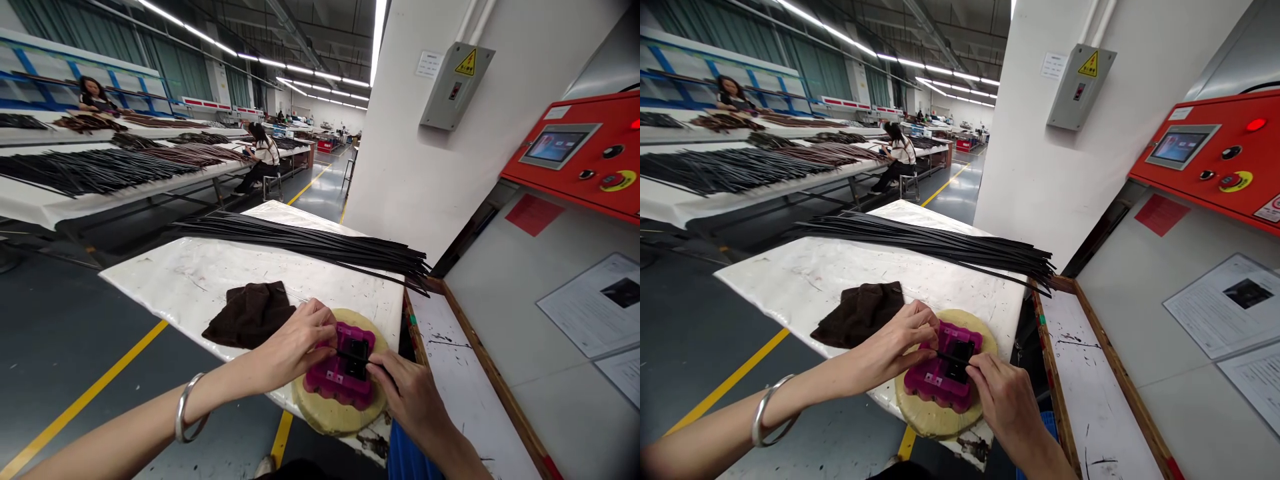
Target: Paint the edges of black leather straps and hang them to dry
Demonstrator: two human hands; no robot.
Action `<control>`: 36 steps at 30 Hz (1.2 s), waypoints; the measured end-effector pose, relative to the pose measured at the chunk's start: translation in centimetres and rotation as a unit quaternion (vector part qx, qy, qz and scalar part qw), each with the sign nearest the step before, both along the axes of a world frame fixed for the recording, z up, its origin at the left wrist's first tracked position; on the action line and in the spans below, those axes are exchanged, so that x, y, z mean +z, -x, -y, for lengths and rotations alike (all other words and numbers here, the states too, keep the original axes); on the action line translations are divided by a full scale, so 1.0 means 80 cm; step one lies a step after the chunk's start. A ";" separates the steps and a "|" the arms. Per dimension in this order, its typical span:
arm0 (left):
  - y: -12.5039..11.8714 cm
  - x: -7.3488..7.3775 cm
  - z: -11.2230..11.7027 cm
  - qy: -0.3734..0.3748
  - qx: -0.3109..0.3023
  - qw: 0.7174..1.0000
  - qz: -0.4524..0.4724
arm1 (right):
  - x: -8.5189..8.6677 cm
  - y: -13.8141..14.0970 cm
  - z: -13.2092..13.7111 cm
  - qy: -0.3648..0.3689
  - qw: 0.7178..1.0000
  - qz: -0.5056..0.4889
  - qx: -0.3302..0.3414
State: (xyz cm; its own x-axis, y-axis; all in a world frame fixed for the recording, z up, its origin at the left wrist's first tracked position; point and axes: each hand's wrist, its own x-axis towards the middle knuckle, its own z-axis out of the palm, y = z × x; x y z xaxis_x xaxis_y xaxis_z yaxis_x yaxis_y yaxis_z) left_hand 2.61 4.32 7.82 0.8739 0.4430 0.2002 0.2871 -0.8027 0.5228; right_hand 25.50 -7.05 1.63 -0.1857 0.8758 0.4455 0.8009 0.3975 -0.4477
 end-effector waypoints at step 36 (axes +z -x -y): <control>-0.076 0.046 -0.066 0.315 -0.187 0.930 -0.045 | 0.101 -0.076 -0.007 -0.051 0.990 0.028 0.131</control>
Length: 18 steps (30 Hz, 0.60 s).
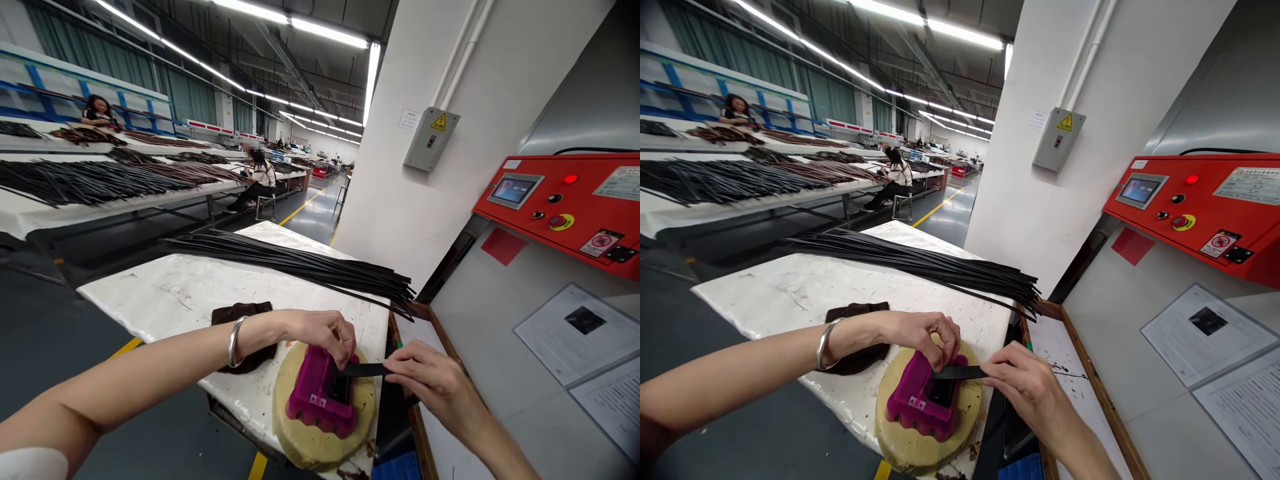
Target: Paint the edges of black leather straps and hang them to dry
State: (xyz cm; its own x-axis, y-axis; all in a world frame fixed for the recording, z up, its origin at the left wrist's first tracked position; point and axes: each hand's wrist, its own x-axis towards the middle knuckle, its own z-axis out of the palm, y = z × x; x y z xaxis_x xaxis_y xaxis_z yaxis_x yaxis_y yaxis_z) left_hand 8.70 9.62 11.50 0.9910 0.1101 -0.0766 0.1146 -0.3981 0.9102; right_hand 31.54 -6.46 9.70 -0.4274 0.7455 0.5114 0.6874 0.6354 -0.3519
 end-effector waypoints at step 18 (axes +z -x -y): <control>0.129 -0.111 0.045 -0.116 0.624 0.753 0.174 | -0.085 0.064 0.011 0.124 0.966 -0.191 -0.120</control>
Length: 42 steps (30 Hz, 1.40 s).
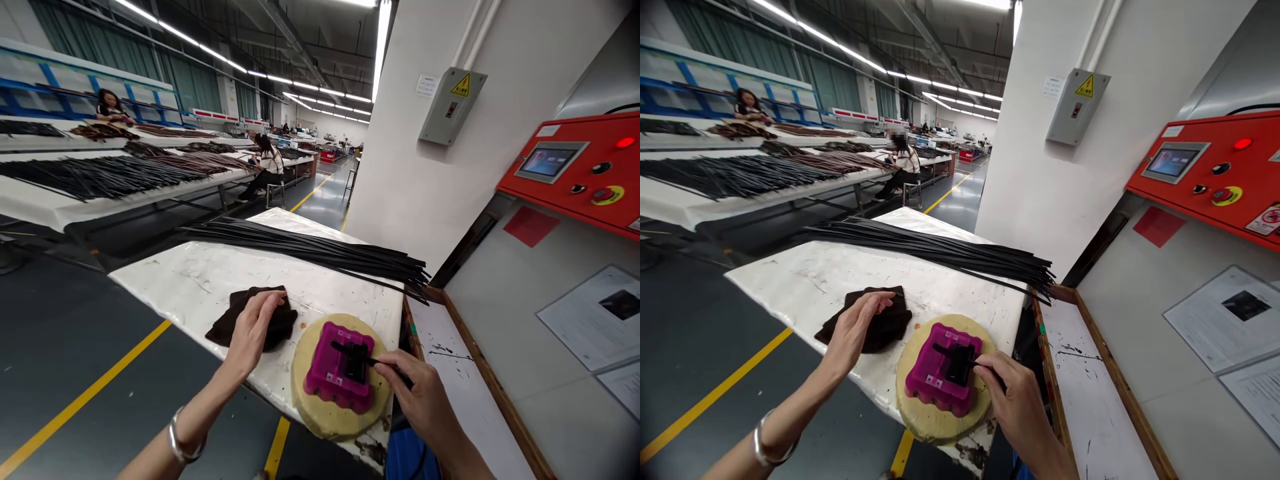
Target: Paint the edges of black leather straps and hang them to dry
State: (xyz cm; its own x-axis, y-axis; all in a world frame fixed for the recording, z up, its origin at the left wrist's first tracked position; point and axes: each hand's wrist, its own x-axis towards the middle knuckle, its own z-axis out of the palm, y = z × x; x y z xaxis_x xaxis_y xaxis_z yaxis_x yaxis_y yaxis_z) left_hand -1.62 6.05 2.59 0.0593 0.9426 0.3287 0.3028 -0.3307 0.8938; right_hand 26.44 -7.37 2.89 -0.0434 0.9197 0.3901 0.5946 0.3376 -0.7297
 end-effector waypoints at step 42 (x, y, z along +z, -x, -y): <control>0.012 -0.086 0.007 -0.070 0.106 0.991 -0.051 | -0.018 -0.051 0.036 -0.037 0.994 0.093 -0.030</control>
